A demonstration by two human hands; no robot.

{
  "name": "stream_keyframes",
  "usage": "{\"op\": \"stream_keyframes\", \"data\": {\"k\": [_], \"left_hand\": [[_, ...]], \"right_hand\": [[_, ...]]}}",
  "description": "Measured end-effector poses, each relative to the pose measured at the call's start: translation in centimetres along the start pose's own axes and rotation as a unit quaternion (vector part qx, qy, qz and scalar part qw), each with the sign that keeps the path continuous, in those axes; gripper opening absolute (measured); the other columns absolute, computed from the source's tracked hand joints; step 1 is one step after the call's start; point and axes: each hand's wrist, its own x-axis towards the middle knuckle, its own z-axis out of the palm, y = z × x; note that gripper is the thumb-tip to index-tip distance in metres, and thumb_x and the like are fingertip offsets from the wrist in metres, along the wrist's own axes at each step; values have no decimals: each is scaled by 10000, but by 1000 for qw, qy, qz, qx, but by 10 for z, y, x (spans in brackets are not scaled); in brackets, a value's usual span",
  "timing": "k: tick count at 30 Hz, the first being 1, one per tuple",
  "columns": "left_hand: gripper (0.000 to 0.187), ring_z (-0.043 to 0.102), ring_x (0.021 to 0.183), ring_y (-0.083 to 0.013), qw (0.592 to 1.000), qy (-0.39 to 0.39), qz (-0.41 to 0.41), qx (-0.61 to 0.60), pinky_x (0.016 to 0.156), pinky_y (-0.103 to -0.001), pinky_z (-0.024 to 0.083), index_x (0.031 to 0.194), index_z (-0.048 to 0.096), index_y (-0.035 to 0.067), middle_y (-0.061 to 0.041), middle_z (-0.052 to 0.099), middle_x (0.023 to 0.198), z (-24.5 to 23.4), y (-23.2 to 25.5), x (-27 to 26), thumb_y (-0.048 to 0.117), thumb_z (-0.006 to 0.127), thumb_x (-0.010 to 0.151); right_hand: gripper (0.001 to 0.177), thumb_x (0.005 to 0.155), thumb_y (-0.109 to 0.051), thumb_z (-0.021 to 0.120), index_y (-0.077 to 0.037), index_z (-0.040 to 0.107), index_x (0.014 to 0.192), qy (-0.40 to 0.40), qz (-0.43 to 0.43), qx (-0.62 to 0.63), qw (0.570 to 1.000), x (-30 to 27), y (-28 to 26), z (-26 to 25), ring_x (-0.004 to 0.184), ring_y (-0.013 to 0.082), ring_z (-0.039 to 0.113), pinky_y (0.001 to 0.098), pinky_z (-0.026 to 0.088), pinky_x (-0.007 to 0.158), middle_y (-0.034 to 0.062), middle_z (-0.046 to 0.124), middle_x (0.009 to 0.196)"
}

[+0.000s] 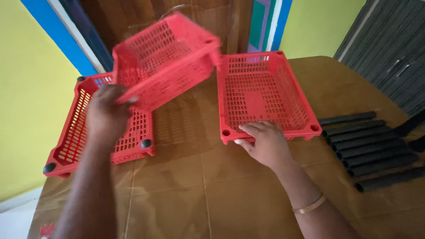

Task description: The person disassembles a red plastic basket by removing black cylindrical legs, then reassembles it by inserting the legs into the basket's corner holes. The person handles multiple baskets and legs on a table.

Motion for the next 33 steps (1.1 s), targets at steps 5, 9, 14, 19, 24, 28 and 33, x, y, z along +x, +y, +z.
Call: {"op": "stream_keyframes", "data": {"k": [5, 9, 14, 19, 24, 28, 33], "left_hand": [[279, 685, 1072, -221, 999, -6, 42, 10, 930, -338, 560, 1115, 704, 1, -126, 694, 1157, -62, -40, -26, -90, 677, 852], [240, 684, 1027, -196, 999, -20, 25, 44, 845, -329, 551, 1101, 710, 5, -100, 700, 1188, -100, -67, -46, -96, 684, 885], [199, 660, 841, -178, 996, -18, -85, -11, 714, -283, 544, 1159, 686, 4, -109, 700, 1045, -132, -101, -75, -46, 721, 969], [314, 629, 1208, -299, 997, -58, 9, 47, 1027, -391, 500, 1081, 717, -24, -121, 706, 1257, -150, -163, -83, -32, 743, 768], [208, 645, 1294, -273, 987, -98, 98, 85, 1272, -421, 382, 1018, 751, 51, -24, 713, 1247, -157, -212, -92, 63, 826, 825], [300, 639, 1110, -275, 987, -95, 67, 112, 1132, -435, 430, 1099, 717, 47, -97, 658, 1405, -164, -226, -88, 126, 794, 820], [350, 637, 1121, -297, 992, -77, -11, 102, 1091, -483, 455, 1179, 674, 50, -111, 637, 1394, -158, -224, -95, 191, 729, 864]], "right_hand": [[530, 689, -483, 825, -166, 757, 1108, -16, 1, -79, 997, 1, 12, 14, 1011, 280, 673, 535, 417, 969, 52, 761, 1032], [395, 782, -461, 801, -195, 753, 1070, -40, 25, -76, 996, -3, 11, 18, 936, 257, 682, 487, 431, 945, 26, 764, 954], [326, 818, -448, 779, -192, 750, 1017, -24, 10, -78, 997, -1, 9, 17, 874, 253, 689, 471, 419, 932, 28, 759, 903], [310, 808, -448, 780, -190, 744, 977, -32, 24, -95, 995, 0, 6, 16, 851, 247, 689, 469, 409, 963, 27, 755, 868], [301, 809, -436, 783, -184, 736, 967, -26, 24, -90, 995, 0, 4, 14, 845, 243, 699, 476, 408, 976, 26, 752, 854], [292, 811, -430, 790, -183, 729, 955, -29, 21, -94, 995, 0, 3, 15, 852, 243, 701, 488, 402, 975, 25, 750, 858], [314, 801, -430, 798, -173, 721, 964, -35, 23, -80, 996, -1, 5, 14, 877, 245, 696, 486, 389, 998, 28, 747, 863]]}}
